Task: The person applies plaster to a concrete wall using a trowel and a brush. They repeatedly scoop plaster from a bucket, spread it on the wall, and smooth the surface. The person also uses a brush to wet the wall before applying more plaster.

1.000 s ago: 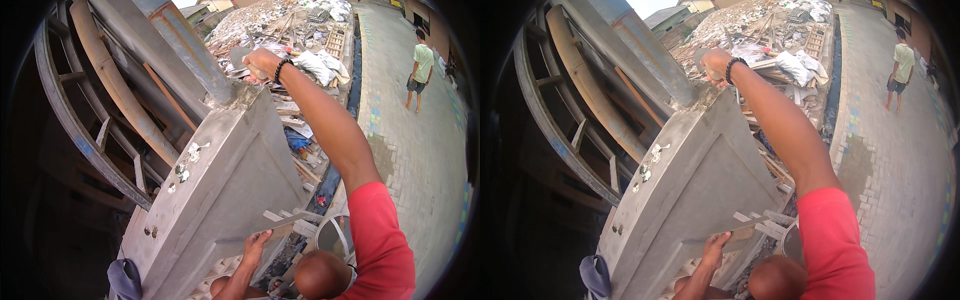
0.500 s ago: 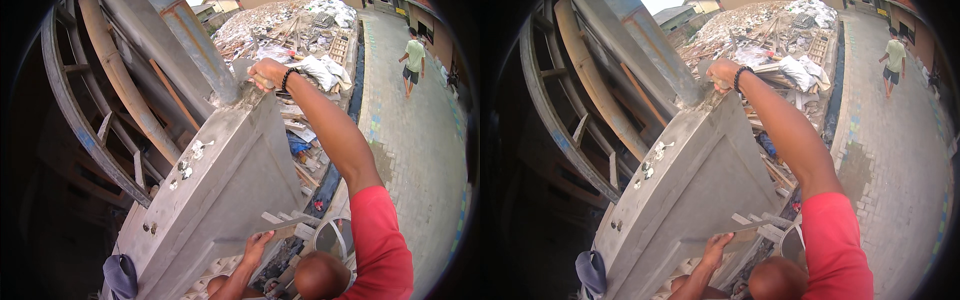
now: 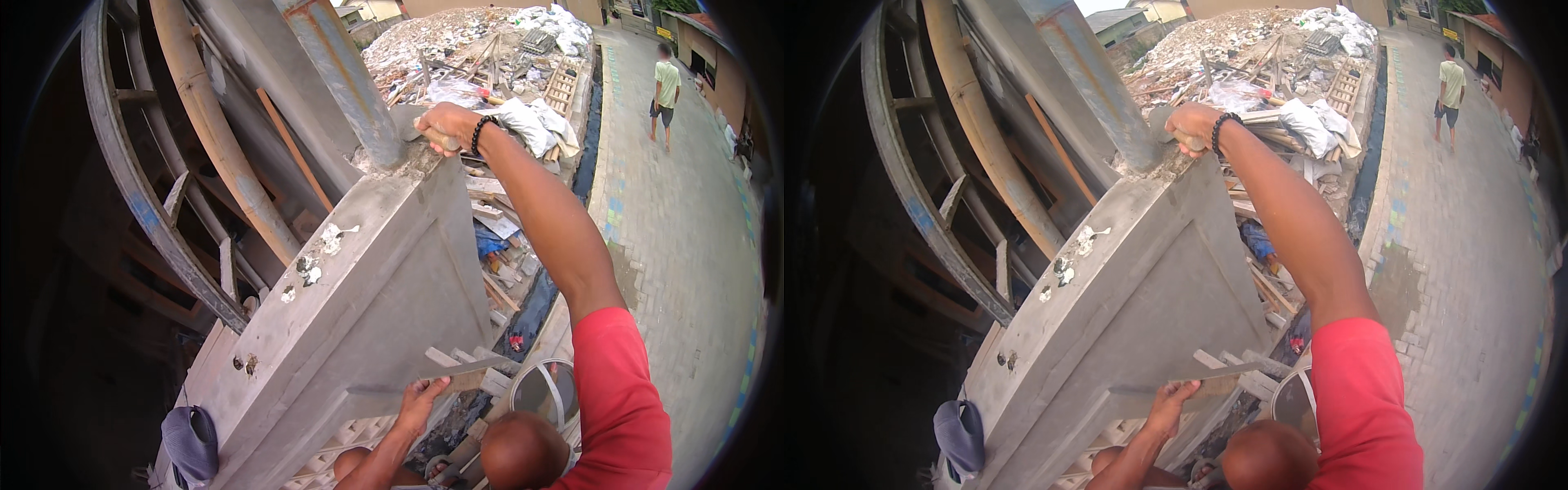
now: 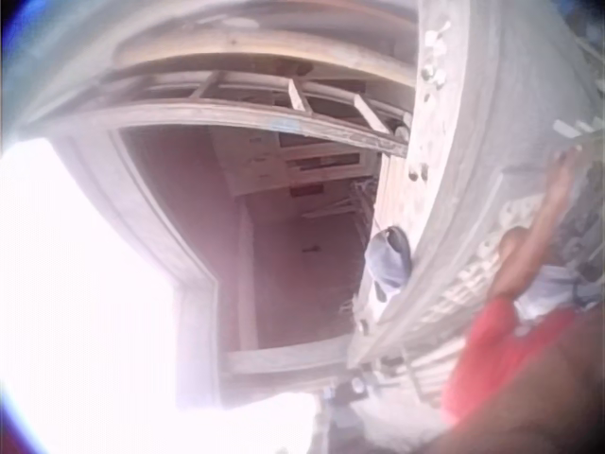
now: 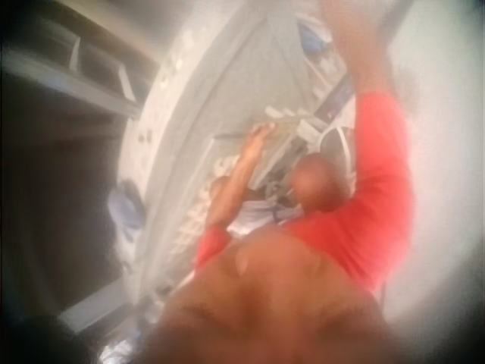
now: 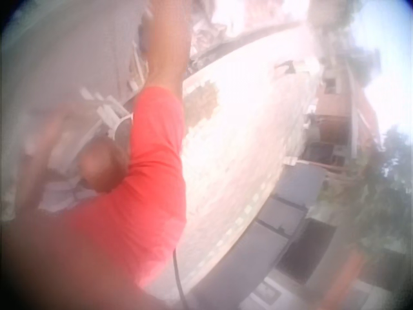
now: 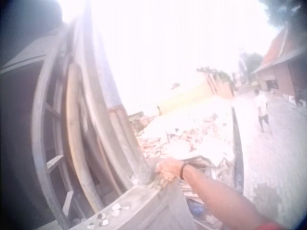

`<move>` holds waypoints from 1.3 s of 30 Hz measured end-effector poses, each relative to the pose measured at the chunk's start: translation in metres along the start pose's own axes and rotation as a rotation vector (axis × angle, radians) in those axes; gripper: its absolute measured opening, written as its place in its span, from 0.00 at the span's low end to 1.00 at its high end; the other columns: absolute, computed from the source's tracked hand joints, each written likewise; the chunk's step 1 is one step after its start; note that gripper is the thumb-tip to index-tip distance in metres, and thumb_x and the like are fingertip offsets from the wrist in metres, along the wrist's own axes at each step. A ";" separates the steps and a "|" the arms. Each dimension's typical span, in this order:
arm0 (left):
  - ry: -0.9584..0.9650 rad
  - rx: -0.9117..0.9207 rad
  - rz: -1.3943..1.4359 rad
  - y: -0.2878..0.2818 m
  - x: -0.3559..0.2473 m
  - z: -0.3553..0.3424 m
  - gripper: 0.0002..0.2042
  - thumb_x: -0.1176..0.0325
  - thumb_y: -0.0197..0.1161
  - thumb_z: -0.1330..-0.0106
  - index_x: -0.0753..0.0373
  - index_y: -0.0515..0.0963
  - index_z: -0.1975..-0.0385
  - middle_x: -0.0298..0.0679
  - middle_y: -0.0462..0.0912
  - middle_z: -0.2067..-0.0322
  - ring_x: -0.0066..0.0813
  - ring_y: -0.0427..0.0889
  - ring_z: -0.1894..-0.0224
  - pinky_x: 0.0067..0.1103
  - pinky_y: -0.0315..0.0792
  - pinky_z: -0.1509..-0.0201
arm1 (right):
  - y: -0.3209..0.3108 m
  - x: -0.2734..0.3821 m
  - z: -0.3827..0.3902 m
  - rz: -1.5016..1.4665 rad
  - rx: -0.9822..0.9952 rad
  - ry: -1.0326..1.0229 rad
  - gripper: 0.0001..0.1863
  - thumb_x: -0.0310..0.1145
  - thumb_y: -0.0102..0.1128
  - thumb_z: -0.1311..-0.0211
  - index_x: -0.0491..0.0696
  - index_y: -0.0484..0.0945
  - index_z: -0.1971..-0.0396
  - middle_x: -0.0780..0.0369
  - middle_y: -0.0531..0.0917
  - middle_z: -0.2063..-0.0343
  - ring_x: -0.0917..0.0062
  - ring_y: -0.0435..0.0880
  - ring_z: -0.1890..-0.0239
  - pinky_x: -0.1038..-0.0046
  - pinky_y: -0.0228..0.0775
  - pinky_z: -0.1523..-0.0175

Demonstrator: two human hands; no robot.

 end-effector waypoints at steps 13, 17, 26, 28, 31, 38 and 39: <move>-0.023 0.046 -0.017 0.001 -0.001 -0.002 0.18 0.58 0.65 0.41 0.67 0.79 0.59 0.36 0.80 0.62 0.21 0.74 0.58 0.20 0.64 0.50 | -0.006 -0.016 -0.016 -0.168 -0.247 -0.174 0.10 0.33 0.54 0.42 0.41 0.70 0.68 0.58 0.74 0.82 0.72 0.76 0.85 0.68 0.68 0.87; -0.033 0.016 0.020 -0.006 0.004 -0.003 0.18 0.58 0.65 0.40 0.67 0.79 0.60 0.36 0.80 0.62 0.21 0.74 0.59 0.20 0.64 0.50 | -0.007 0.000 -0.017 -0.079 -0.046 -0.032 0.10 0.32 0.53 0.42 0.42 0.69 0.66 0.57 0.75 0.79 0.69 0.76 0.84 0.66 0.69 0.86; -0.030 -0.001 -0.051 0.000 -0.002 -0.001 0.18 0.59 0.64 0.40 0.68 0.79 0.59 0.37 0.80 0.63 0.21 0.73 0.59 0.21 0.63 0.50 | -0.010 -0.006 -0.036 -0.251 -0.160 -0.082 0.07 0.31 0.52 0.42 0.43 0.72 0.73 0.59 0.75 0.83 0.70 0.76 0.84 0.69 0.66 0.88; -0.022 -0.007 -0.046 0.001 -0.007 -0.001 0.18 0.59 0.64 0.40 0.68 0.79 0.60 0.37 0.80 0.63 0.21 0.73 0.59 0.21 0.63 0.50 | -0.008 -0.006 -0.030 -0.238 -0.340 -0.156 0.08 0.31 0.52 0.42 0.41 0.69 0.72 0.58 0.73 0.84 0.72 0.74 0.86 0.70 0.64 0.88; -0.015 -0.018 -0.028 -0.007 -0.002 -0.001 0.17 0.59 0.64 0.40 0.68 0.79 0.60 0.38 0.80 0.63 0.22 0.73 0.58 0.22 0.63 0.49 | -0.003 -0.004 -0.029 -0.153 -0.214 -0.124 0.09 0.32 0.52 0.41 0.40 0.69 0.70 0.58 0.72 0.84 0.73 0.73 0.87 0.70 0.64 0.87; -0.027 -0.046 -0.052 -0.004 -0.002 -0.004 0.18 0.58 0.65 0.40 0.67 0.78 0.59 0.37 0.80 0.61 0.23 0.72 0.54 0.23 0.61 0.45 | 0.006 -0.006 -0.032 0.094 -0.010 -0.199 0.09 0.33 0.53 0.42 0.43 0.69 0.68 0.59 0.73 0.84 0.73 0.74 0.87 0.71 0.65 0.87; -0.029 -0.052 -0.039 -0.004 -0.002 -0.003 0.18 0.58 0.65 0.40 0.67 0.78 0.58 0.37 0.80 0.61 0.23 0.72 0.54 0.23 0.60 0.45 | 0.004 -0.007 -0.030 0.044 -0.022 -0.137 0.08 0.33 0.54 0.43 0.43 0.71 0.72 0.60 0.75 0.83 0.72 0.74 0.86 0.68 0.65 0.85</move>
Point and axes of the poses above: each hand's wrist, its own z-axis away from the middle knuckle, its own y-axis out of the palm, x = y × z, the point moved 7 cm from there along -z, towards the middle knuckle
